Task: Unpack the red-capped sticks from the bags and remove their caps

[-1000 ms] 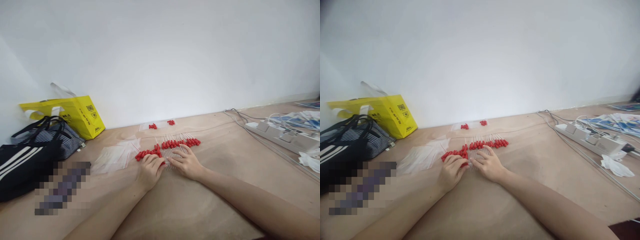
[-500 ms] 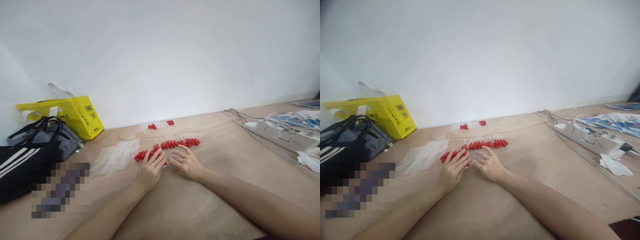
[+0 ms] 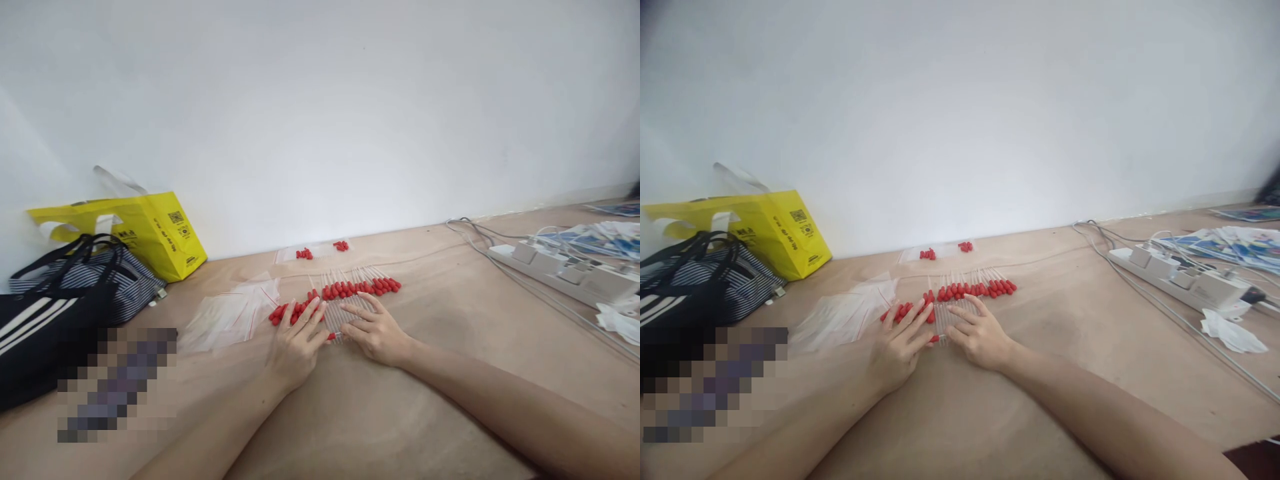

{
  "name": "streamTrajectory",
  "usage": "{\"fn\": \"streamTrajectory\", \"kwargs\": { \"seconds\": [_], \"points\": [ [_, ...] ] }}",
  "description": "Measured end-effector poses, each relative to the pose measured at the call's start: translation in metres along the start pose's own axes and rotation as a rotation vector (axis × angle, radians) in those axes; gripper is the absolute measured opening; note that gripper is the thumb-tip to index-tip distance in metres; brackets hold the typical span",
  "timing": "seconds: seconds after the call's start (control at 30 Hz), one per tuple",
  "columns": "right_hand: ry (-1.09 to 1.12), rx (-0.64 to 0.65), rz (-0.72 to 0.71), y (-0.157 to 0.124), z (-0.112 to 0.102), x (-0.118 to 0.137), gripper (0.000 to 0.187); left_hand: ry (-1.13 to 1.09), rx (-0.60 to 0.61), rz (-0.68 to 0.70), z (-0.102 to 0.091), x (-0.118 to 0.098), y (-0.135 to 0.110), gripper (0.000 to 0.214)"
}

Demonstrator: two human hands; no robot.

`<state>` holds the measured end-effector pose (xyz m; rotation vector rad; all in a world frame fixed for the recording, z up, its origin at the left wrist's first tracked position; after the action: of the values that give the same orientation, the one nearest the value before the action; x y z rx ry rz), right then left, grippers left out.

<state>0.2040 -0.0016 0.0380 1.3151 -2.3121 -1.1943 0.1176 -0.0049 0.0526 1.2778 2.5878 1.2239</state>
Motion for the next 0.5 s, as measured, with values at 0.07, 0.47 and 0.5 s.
{"fn": "streamTrajectory", "kwargs": {
  "seconds": [0.07, 0.47, 0.5],
  "points": [
    [0.007, 0.001, -0.004, -0.0003, -0.0003, 0.0006, 0.018, 0.008, 0.0, 0.003, -0.0017, -0.0006, 0.0004, 0.025],
    [0.043, 0.022, -0.02, -0.0031, 0.0042, 0.0025, 0.021, -0.003, 0.008, 0.022, 0.0, -0.0007, -0.0018, 0.029],
    [0.045, 0.016, -0.017, -0.0027, 0.0031, 0.0027, 0.022, -0.008, 0.007, 0.02, -0.0001, -0.0005, -0.0022, 0.029]
  ]
}}
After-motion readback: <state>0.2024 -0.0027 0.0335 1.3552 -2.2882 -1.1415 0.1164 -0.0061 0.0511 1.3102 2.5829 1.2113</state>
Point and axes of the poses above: each hand's wrist, its own y-axis towards the middle knuckle, its own z-axis out of the palm, x = y × z, the point moved 9 cm from there along y, towards the middle knuckle
